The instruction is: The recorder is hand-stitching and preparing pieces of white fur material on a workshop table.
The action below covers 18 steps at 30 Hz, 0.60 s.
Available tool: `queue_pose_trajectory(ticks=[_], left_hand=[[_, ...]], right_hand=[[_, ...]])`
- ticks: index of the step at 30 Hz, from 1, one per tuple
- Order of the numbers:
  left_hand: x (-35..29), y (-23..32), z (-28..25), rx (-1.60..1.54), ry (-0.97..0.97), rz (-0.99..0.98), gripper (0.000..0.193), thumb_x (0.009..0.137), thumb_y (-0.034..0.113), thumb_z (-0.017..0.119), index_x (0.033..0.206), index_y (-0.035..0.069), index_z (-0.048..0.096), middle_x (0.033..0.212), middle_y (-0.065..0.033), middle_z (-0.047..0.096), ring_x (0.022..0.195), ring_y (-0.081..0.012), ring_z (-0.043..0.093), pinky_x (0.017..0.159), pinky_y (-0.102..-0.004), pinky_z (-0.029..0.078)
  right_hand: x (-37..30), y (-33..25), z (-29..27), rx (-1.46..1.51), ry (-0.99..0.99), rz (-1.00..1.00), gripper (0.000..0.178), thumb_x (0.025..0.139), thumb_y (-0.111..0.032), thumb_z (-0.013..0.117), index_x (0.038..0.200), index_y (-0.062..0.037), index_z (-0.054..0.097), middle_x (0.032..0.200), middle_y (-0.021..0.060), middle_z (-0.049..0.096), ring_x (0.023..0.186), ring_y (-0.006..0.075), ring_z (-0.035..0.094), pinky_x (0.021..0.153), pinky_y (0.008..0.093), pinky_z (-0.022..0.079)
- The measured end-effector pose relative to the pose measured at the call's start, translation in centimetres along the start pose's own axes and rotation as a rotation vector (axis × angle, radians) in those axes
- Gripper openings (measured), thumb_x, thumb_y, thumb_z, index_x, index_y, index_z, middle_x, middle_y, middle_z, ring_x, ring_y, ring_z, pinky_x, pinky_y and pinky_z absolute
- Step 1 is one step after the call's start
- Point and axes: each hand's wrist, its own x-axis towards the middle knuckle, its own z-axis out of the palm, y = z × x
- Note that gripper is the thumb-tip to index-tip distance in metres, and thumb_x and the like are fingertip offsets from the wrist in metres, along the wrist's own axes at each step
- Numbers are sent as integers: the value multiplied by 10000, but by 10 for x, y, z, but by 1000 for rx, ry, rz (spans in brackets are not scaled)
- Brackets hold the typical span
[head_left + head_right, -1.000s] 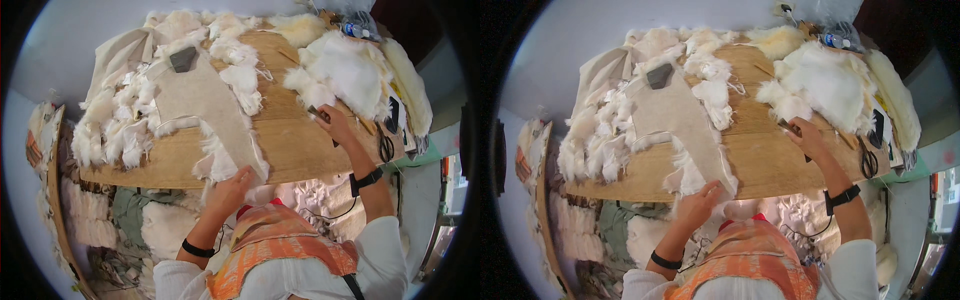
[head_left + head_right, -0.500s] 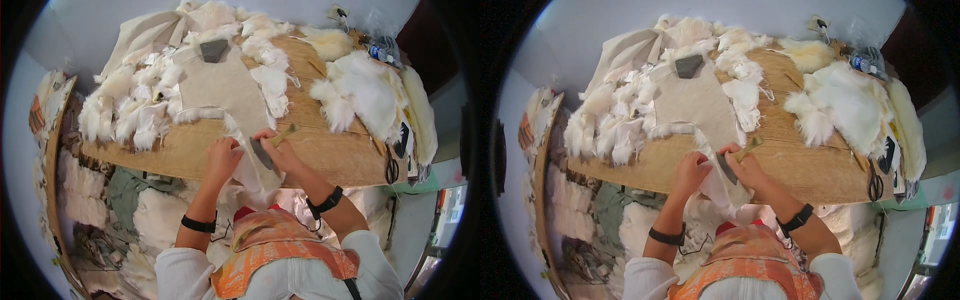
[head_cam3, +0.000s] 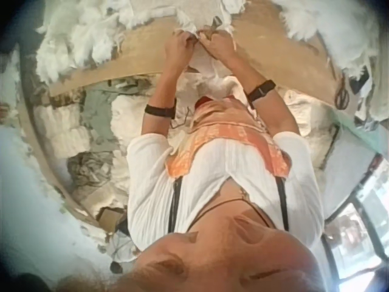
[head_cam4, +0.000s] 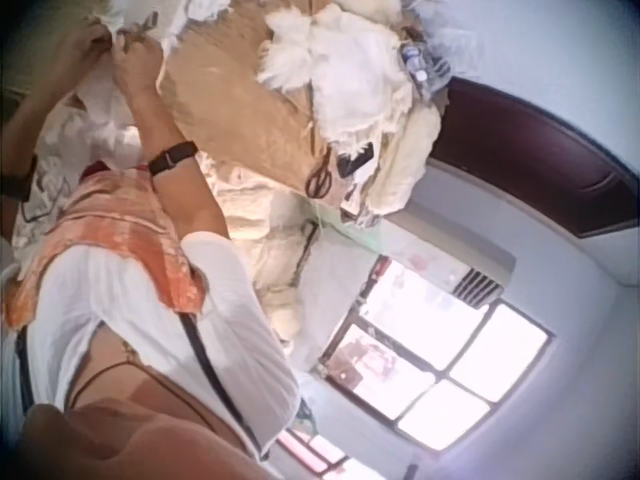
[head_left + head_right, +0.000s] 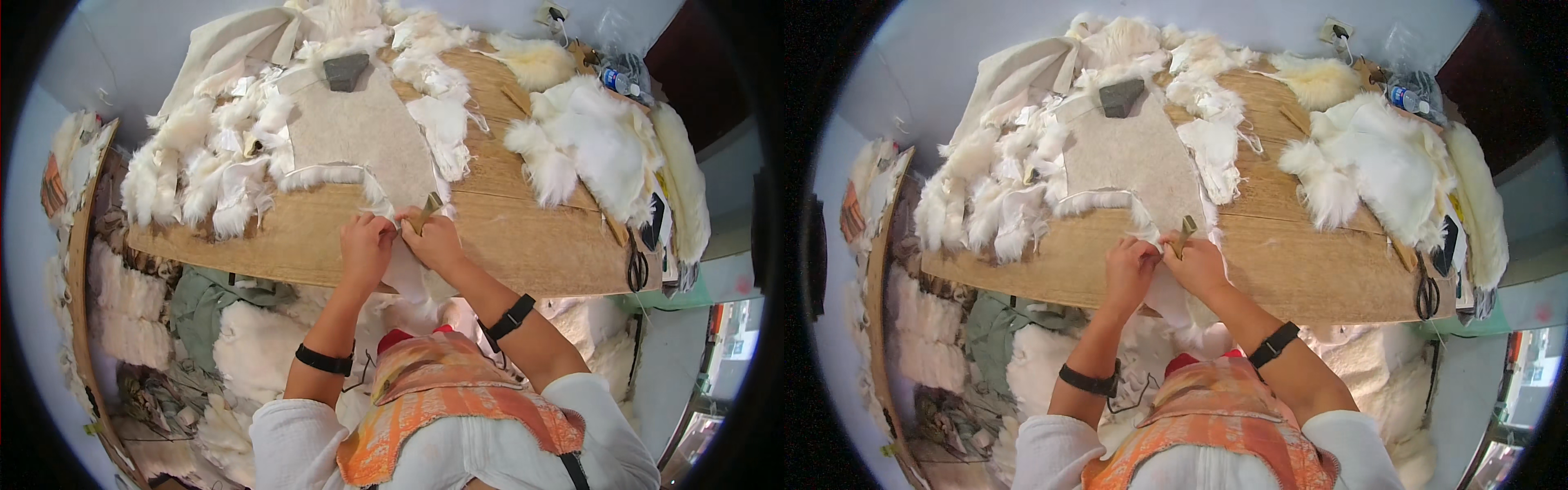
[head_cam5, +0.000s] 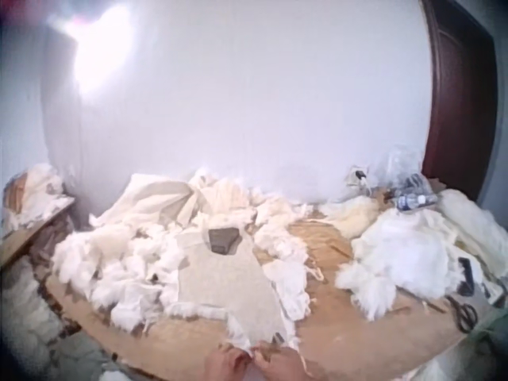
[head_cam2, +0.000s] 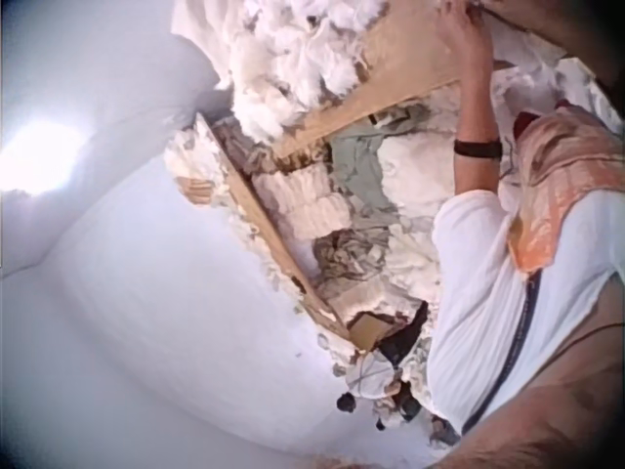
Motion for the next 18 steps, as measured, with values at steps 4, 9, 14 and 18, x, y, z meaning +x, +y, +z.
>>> queue_pose_trajectory(ticks=[4, 9, 14, 18], left_hand=[[-8, 7, -8, -175, 49, 49, 76, 720, 20, 665, 751, 56, 605, 765, -83, 567, 768, -260, 537, 655, -376, 419], [-15, 22, -11, -352, 64, -99, 86, 720, 11, 660, 762, 45, 594, 758, -86, 553, 779, -282, 517, 694, -378, 401], [-19, 40, -28, -416, 60, -96, 91, 733, -30, 639, 788, 22, 588, 789, -101, 549, 776, -280, 516, 683, -343, 440], [-24, 58, -46, -386, 38, -36, 89, 766, -41, 637, 823, 9, 590, 807, -88, 560, 756, -205, 549, 688, -276, 461]], right_hand=[[-31, -1, -14, 122, -85, 82, 234, 837, -269, 509, 955, -116, 640, 769, 174, 638, 765, 338, 625, 697, 424, 491], [-44, 3, -17, 66, -72, 5, 234, 830, -250, 555, 975, -84, 635, 740, 166, 628, 688, 330, 614, 663, 375, 489], [-68, 3, -29, 99, -211, 86, 242, 823, -260, 520, 947, -100, 652, 812, 178, 641, 768, 348, 620, 693, 430, 483], [-77, -4, -36, 43, -234, 99, 218, 819, -261, 531, 897, -90, 643, 806, 160, 639, 736, 348, 613, 659, 436, 476]])
